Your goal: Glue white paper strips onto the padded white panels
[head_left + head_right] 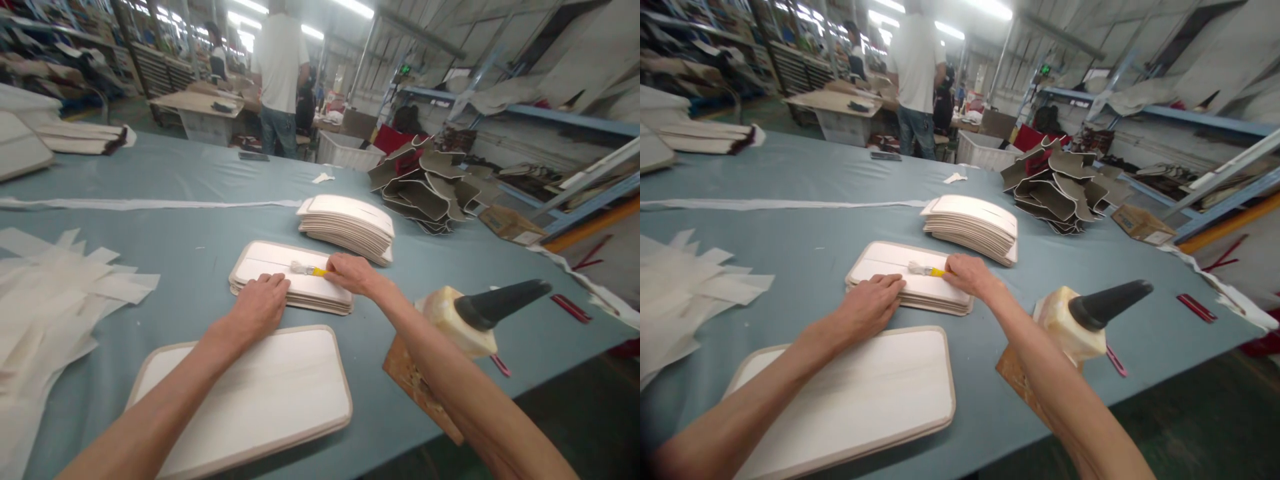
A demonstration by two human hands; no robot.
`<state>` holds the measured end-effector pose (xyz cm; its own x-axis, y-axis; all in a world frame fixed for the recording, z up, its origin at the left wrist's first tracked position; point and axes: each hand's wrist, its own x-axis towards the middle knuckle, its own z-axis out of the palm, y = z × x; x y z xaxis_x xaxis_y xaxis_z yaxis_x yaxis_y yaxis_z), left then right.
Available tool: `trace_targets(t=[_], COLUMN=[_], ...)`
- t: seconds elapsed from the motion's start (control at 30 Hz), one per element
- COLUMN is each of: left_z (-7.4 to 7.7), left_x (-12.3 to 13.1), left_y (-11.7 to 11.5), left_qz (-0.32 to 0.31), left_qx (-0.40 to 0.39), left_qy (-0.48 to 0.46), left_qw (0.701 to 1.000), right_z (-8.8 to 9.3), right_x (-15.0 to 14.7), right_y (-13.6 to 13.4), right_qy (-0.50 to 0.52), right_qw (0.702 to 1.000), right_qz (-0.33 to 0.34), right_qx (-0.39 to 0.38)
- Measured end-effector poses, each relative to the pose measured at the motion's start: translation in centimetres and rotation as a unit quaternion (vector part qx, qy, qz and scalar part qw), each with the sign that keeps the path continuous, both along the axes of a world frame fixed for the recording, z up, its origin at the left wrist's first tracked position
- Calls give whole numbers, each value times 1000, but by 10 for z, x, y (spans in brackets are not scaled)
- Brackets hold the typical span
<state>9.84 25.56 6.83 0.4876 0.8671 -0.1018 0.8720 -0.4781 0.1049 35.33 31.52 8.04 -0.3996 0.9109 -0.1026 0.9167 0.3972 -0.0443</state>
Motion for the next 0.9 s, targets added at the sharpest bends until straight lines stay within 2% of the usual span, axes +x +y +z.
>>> trace_targets(t=[0.13,0.37,0.53,0.73,0.9], left_z=[0,-5,-5,-6,-5], left_x=[-1,-5,-5,-5,-5], left_y=[0,1,1,1,-1], left_qz=[1,0,3,1,1], left_qx=[-4,-6,-6,-8,-13], left_qy=[-6,-30,-36,-34,-26], left_qw=[1000,1000,999,999,1000], right_z=[5,-7,-10,-9,-5], right_x=[-4,-6,-4,0,-2], right_y=[-5,-21,-23,-21,-18], right_qy=[-8,16,50,119,226], right_qw=[1000,997,997,990,969], right_qz=[-15,-68,-64,-81,-95], right_qx=[-13,-23,-10,4,-17])
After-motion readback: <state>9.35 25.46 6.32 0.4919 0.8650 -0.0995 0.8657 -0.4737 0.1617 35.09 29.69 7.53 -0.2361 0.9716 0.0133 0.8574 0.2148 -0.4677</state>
